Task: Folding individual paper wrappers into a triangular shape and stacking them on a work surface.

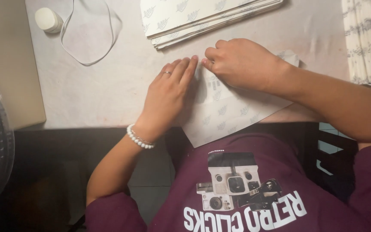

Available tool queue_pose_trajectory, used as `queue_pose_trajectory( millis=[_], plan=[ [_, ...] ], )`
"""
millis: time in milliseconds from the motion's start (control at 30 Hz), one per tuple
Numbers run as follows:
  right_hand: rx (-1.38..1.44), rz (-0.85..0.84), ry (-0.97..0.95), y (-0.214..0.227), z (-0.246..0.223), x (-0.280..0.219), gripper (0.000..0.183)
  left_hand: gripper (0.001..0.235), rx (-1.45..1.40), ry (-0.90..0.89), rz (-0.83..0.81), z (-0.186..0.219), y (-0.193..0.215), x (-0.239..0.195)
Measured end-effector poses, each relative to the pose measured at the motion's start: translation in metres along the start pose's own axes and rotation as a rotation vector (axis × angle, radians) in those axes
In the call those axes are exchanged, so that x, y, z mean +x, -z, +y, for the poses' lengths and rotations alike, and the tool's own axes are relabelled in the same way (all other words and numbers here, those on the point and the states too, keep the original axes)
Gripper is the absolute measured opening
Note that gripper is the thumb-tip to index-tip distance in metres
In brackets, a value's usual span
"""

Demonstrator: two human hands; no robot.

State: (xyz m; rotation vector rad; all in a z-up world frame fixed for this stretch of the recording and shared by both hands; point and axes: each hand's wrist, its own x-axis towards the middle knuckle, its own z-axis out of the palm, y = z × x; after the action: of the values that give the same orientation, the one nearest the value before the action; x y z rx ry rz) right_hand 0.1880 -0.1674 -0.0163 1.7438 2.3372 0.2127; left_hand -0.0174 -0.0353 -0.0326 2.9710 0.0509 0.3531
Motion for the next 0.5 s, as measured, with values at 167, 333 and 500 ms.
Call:
queue_pose_trajectory(
  millis=[167, 333, 500],
  plan=[
    [0.271, 0.024, -0.083, 0.013, 0.014, -0.028, 0.031, 0.049, 0.292, 0.037, -0.036, 0.016, -0.012, 0.005],
    [0.475, -0.1, -0.331, 0.028, 0.028, -0.072, 0.029, 0.053, 0.303, 0.043, -0.015, 0.02, -0.01, 0.003],
    [0.305, -0.084, -0.316, 0.012, 0.037, -0.099, 0.04, 0.054, 0.336, 0.03, -0.037, 0.019, -0.011, 0.003]
  ],
)
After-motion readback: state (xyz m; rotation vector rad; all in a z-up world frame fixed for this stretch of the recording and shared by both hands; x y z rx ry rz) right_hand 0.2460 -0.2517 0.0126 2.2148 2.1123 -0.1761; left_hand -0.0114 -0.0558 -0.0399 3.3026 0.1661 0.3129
